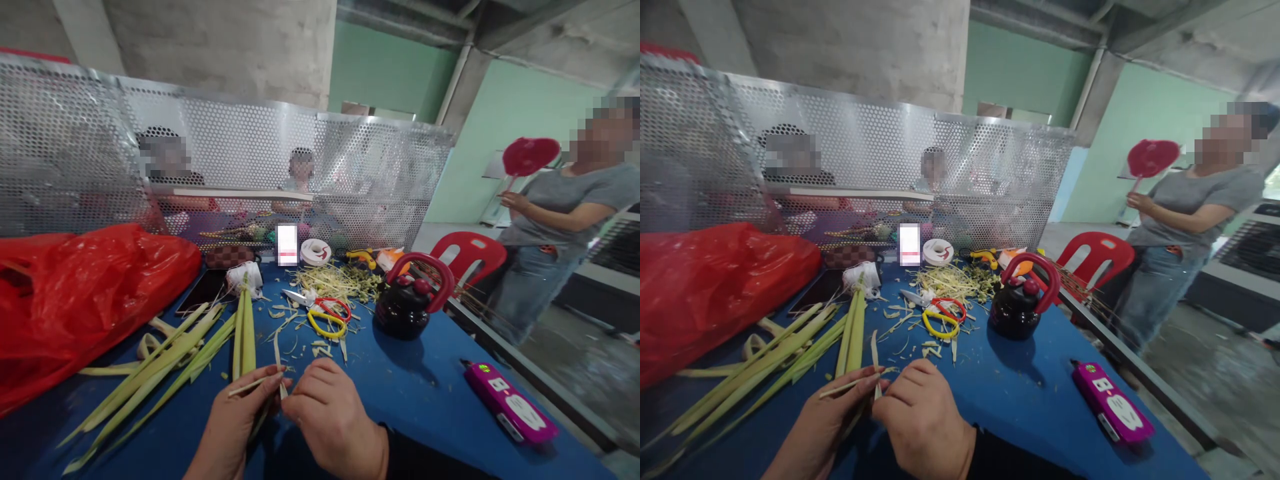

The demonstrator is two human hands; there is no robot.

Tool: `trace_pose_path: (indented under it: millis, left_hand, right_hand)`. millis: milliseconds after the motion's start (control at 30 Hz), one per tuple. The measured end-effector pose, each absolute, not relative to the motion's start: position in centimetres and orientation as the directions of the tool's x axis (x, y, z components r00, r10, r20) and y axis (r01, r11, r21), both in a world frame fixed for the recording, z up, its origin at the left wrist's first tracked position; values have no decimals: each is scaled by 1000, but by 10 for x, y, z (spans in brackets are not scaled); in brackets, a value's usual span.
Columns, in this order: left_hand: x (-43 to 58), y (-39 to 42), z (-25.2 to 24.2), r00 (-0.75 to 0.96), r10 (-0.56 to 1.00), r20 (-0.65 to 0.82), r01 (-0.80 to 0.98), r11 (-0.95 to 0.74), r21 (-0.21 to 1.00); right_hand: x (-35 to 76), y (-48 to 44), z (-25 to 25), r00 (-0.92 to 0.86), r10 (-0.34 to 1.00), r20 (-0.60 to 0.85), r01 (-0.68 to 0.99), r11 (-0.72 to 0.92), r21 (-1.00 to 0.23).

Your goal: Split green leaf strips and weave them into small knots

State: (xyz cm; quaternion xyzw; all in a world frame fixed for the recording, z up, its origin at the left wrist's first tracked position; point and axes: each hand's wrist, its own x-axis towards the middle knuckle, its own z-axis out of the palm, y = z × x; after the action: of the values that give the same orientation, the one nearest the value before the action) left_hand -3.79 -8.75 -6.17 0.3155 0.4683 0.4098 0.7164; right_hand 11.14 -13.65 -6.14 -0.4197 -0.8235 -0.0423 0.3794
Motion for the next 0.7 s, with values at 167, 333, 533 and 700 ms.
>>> trace_pose_path:
  millis: [167, 333, 533, 700]
  left_hand:
    - [-40, -87, -61, 240, 878, -415, -271, 471, 839]
    - [-40, -89, -57, 209, 897, -389, -265, 435, 861]
    - [-39, -92, -52, 305, 859, -411, -235, 486, 842]
    - [-36, -96, -52, 371, 821, -435, -157, 517, 842]
  right_hand:
    - [110, -141, -57, -358, 656, 665, 709, 654, -264]
    - [116, -147, -53, -181, 758, 626, 564, 602, -566]
    - [129, -133, -62, 269, 885, 380, 407, 253, -878]
    - [127, -124, -64, 203, 956, 211, 295, 146, -944]
